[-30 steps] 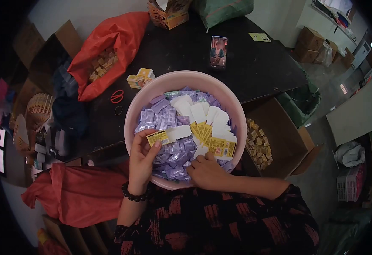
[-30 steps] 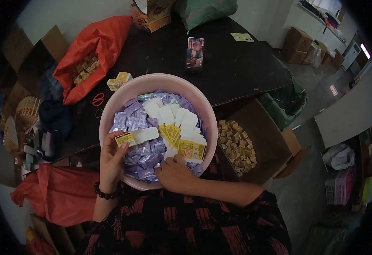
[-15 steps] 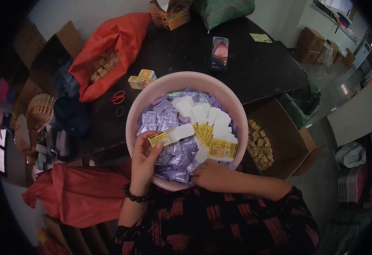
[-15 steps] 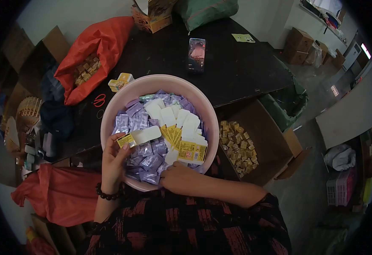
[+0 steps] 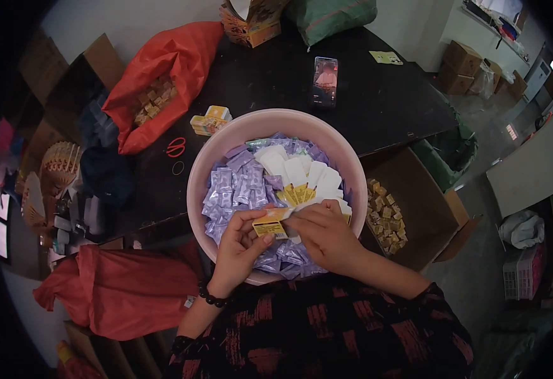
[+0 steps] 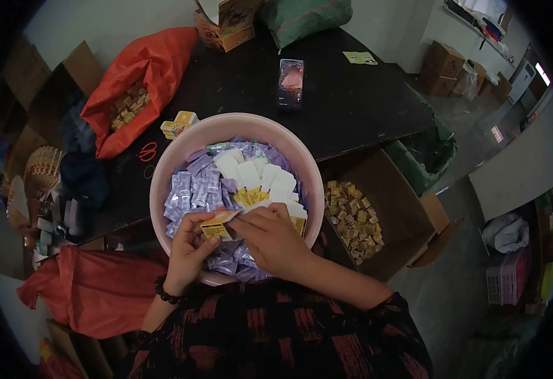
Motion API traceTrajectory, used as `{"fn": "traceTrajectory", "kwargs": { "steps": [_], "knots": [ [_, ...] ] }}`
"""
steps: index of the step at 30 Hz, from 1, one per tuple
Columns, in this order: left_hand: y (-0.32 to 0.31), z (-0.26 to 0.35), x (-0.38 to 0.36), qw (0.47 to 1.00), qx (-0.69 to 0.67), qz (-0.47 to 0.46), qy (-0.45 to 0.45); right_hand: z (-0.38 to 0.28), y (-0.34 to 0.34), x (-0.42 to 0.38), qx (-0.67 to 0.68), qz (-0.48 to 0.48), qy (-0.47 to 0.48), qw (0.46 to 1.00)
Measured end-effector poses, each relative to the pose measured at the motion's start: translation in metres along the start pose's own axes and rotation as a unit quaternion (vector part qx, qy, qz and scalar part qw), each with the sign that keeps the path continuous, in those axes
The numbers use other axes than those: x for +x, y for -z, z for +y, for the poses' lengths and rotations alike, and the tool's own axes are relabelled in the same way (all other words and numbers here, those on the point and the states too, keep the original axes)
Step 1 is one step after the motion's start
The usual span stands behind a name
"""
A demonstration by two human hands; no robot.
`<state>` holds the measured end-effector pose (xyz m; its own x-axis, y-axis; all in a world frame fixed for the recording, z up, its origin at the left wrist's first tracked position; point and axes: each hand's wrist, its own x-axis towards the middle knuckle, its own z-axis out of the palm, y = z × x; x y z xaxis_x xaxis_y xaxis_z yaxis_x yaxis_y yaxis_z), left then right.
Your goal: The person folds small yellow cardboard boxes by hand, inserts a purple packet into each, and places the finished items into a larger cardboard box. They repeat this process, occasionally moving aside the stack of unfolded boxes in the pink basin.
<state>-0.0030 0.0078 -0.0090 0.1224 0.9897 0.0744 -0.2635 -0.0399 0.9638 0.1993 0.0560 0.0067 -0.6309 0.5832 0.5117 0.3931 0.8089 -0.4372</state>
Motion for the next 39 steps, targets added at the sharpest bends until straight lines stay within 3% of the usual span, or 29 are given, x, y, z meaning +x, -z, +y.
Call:
{"fn": "traceTrajectory", "kwargs": {
  "steps": [2, 4, 5, 9, 12, 15, 18, 20, 22, 24, 26, 30, 32, 35, 36, 38, 39],
  "knots": [
    [-0.002, 0.0, 0.002, 0.999, -0.035, 0.023, -0.002, -0.008, 0.007, 0.006, 0.046, 0.13, -0.024, 0.99],
    [-0.003, -0.004, 0.001, 0.996, -0.072, 0.045, -0.005, 0.0, -0.001, -0.001, 0.056, 0.143, -0.005, 0.988],
    [-0.002, -0.008, -0.003, 0.988, -0.151, 0.012, 0.042, 0.003, -0.003, -0.004, 0.066, 0.158, 0.014, 0.985],
    [-0.005, -0.004, -0.002, 0.931, -0.318, -0.047, 0.174, 0.003, -0.004, -0.005, 0.071, 0.159, 0.05, 0.984],
    [-0.01, 0.005, -0.003, 0.919, -0.336, -0.039, 0.202, -0.002, -0.008, -0.004, 0.081, 0.093, 0.105, 0.987],
    [-0.017, 0.017, 0.0, 0.922, -0.314, -0.062, 0.217, -0.009, -0.007, -0.006, 0.139, 0.059, 0.082, 0.985],
    [-0.014, 0.01, 0.001, 0.939, -0.254, -0.066, 0.22, -0.007, -0.014, -0.009, 0.149, 0.126, 0.034, 0.98],
    [-0.012, 0.005, 0.001, 0.945, -0.219, -0.064, 0.232, -0.003, -0.021, -0.012, 0.333, 0.072, -0.077, 0.937],
    [-0.011, 0.005, 0.001, 0.95, -0.184, -0.063, 0.243, 0.002, -0.026, -0.012, 0.294, 0.078, -0.039, 0.952],
    [-0.015, 0.007, -0.001, 0.93, -0.289, -0.081, 0.212, 0.003, -0.028, -0.013, 0.254, 0.081, 0.0, 0.964],
    [-0.02, 0.011, -0.004, 0.939, -0.275, -0.084, 0.19, 0.002, -0.03, -0.013, 0.306, 0.113, -0.069, 0.943],
    [-0.019, 0.006, -0.007, 0.963, -0.211, -0.075, 0.153, 0.004, -0.021, -0.011, 0.382, 0.085, -0.046, 0.919],
    [-0.019, 0.004, -0.007, 0.969, -0.191, -0.077, 0.14, 0.003, -0.029, -0.011, 0.51, 0.106, -0.095, 0.848],
    [-0.017, -0.001, -0.006, 0.978, -0.15, -0.08, 0.123, 0.005, -0.026, -0.011, 0.528, 0.092, -0.134, 0.833],
    [-0.016, -0.002, -0.006, 0.981, -0.131, -0.08, 0.12, 0.007, -0.023, -0.011, 0.529, 0.092, -0.134, 0.833],
    [-0.015, -0.005, -0.006, 0.983, -0.121, -0.08, 0.11, 0.012, -0.019, -0.011, 0.389, 0.06, -0.015, 0.919],
    [-0.015, -0.005, -0.007, 0.986, -0.111, -0.08, 0.099, 0.014, -0.016, -0.011, 0.39, 0.06, -0.016, 0.919]
  ]
}}
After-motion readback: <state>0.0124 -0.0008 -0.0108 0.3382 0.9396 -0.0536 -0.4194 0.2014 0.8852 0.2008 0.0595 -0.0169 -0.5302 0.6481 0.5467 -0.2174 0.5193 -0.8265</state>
